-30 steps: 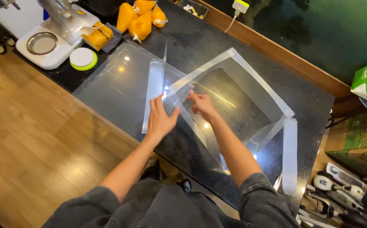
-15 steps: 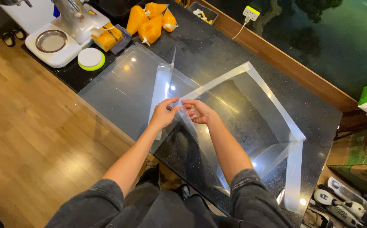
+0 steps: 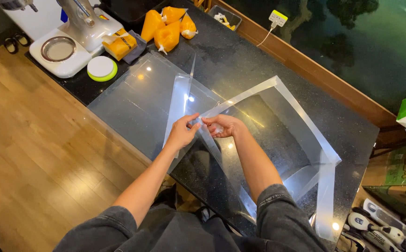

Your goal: The person folds and presses strips of clear tape along the edges of transparent plastic sheets on a black countertop, aligning the sheets and smoothing the tape seams by hand. They occasionally pick up scissors to trim the tape and continue pressing the seams closed.

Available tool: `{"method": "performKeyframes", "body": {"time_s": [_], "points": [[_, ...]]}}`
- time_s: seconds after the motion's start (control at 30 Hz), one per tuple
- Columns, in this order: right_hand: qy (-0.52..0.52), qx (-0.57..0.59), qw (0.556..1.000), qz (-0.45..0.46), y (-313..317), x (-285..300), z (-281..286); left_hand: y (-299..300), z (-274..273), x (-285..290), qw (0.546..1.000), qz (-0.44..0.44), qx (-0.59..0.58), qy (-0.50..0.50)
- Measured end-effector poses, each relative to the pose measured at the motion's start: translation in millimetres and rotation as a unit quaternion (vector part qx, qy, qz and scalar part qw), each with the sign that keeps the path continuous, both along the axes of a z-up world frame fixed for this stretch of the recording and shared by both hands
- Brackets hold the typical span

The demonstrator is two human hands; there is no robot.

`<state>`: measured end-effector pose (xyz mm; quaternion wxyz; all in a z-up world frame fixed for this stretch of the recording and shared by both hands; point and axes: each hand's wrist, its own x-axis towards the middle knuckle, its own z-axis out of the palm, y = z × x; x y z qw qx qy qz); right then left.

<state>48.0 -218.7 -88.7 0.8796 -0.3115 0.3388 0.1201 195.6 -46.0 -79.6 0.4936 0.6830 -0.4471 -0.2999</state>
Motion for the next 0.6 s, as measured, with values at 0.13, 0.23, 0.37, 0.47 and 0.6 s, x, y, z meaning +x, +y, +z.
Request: {"method": "performKeyframes", "body": {"time_s": [0.13,0.23,0.37,0.47,0.6], "points": [[-0.001,0.003,0.999,0.032,-6.7,0.7,-1.8,0.1,-2.2,1.5,1.000,0.002,-0.001,-0.021],[0.021,-0.011,1.000,0.008,0.4,4.5,11.3,2.6,-2.3,1.3,1.000,-0.002,0.002,-0.025],[0.011,-0.020,1.000,-0.002,-4.5,5.6,-1.2,3.9,0.9,0.6,1.000,0.001,0.004,-0.025],[0.018,-0.051,0.998,-0.022,-1.3,5.7,-0.4,5.4,3.7,-0.2,1.000,0.004,0.021,-0.018],[0.056,-0.109,0.992,-0.019,8.6,5.6,22.8,6.6,1.5,-1.0,1.000,0.007,0.017,-0.004]]}}
